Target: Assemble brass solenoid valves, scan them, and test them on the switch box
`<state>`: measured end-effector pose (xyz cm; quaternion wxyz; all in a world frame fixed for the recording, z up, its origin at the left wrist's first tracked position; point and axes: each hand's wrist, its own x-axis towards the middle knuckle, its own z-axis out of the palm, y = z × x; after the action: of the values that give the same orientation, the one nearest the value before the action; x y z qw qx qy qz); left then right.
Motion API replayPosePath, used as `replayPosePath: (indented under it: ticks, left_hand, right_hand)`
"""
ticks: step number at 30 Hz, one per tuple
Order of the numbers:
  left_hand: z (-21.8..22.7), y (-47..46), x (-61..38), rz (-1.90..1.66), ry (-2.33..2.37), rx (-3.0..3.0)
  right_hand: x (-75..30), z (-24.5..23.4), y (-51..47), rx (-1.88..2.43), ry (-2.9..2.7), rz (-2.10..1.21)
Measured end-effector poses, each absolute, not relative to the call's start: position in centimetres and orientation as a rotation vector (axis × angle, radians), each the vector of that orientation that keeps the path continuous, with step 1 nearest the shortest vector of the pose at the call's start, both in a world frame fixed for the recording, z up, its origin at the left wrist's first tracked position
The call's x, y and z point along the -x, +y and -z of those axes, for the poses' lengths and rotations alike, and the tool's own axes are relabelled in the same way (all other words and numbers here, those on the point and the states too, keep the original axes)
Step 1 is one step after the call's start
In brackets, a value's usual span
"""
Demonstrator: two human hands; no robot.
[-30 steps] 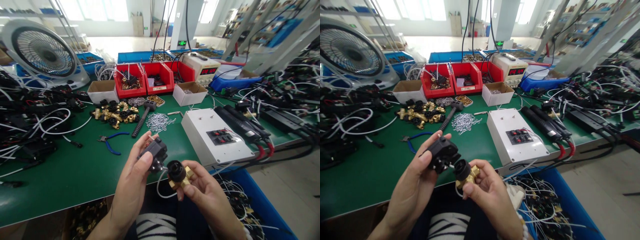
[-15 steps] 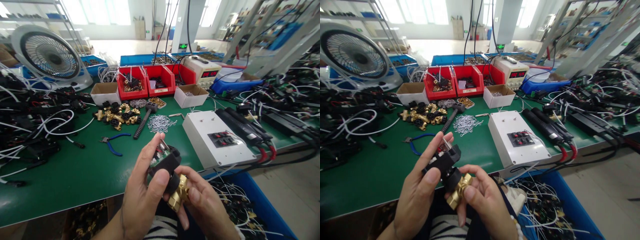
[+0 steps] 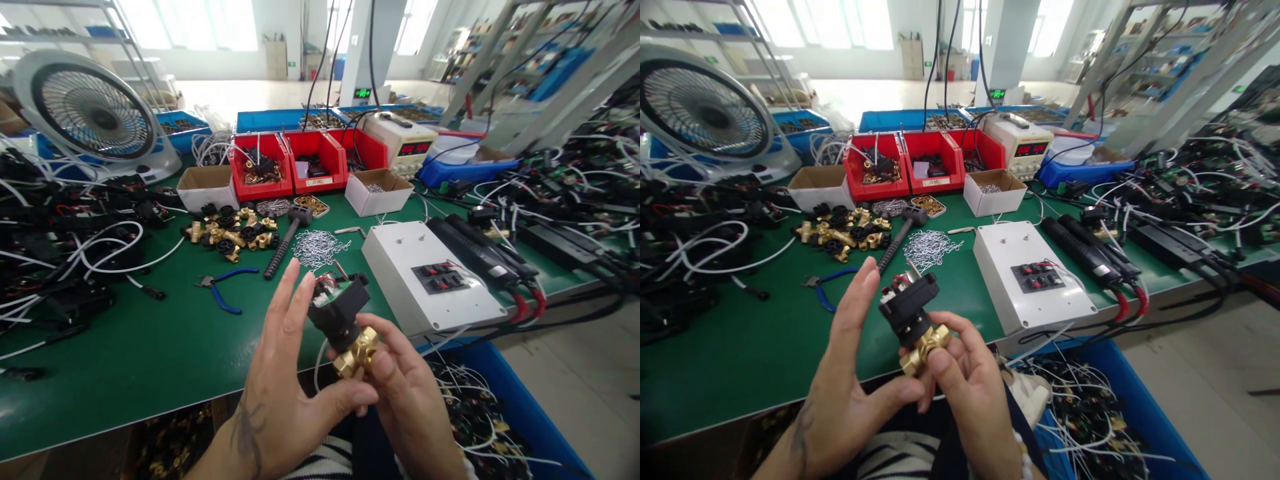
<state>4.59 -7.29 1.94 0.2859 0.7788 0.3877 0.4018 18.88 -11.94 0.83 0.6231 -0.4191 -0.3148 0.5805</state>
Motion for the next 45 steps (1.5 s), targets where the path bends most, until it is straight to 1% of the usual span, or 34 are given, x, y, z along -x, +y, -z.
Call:
replayPosePath:
  ticks: [3,7,11,13,19,21,23,27,30,35,40,45]
  left_hand:
    - [-1.8,-7.5,-4.7,-1.051,1.154,-2.259]
    - [-1.7,-7.7,-5.1,-1.158,1.213,-2.277]
    - [-1.7,-8.0,-5.5,-1.197,1.153,-2.156]
    - [-1.6,-8.3,-5.7,-1.179,1.085,-2.146]
    - [-0.6,-9.5,-6.6,-1.235,0.968,-2.17]
    - [-0.3,-9.3,-6.7,-1.249,1.002,-2.138]
    - [0.2,-8.6,-6.5,-1.191,1.091,-2.099]
    - [2.5,-6.1,-5.7,-1.108,1.251,-1.933]
    - [4.2,-4.8,-5.4,-1.111,1.241,-1.786]
    - [5.0,-4.6,-5.2,-1.096,1.215,-1.713]
    - [5.0,-4.7,-5.0,-1.087,1.202,-1.723]
    - [4.8,-4.9,-5.0,-1.088,1.153,-1.651]
  right_hand:
    - [-18.9,-0.8,-12.1,0.991,-0.7,-1.286]
    - [-19.1,-0.3,-12.2,1.029,-0.832,-1.19]
    - [-19.9,0.0,-11.2,1.122,-0.987,-0.837]
    - [-20.1,-0.1,-10.5,1.112,-0.991,-0.755]
    - [-18.5,-0.9,-9.7,0.998,-0.704,-0.889]
    - [-18.2,-0.5,-9.3,1.03,-0.712,-0.895]
    - [-18.5,0.1,-8.2,1.17,-0.885,-0.834]
    - [-20.8,1.1,-3.6,1.581,-1.381,-0.583]
    - [-22.3,1.5,0.7,1.841,-1.514,-0.432]
    - [-22.5,2.8,5.0,2.104,-1.598,-0.402]
    - [-23.1,2.6,4.6,2.147,-1.634,-0.424]
    - [-23.5,0.2,2.3,1.937,-1.623,-0.452]
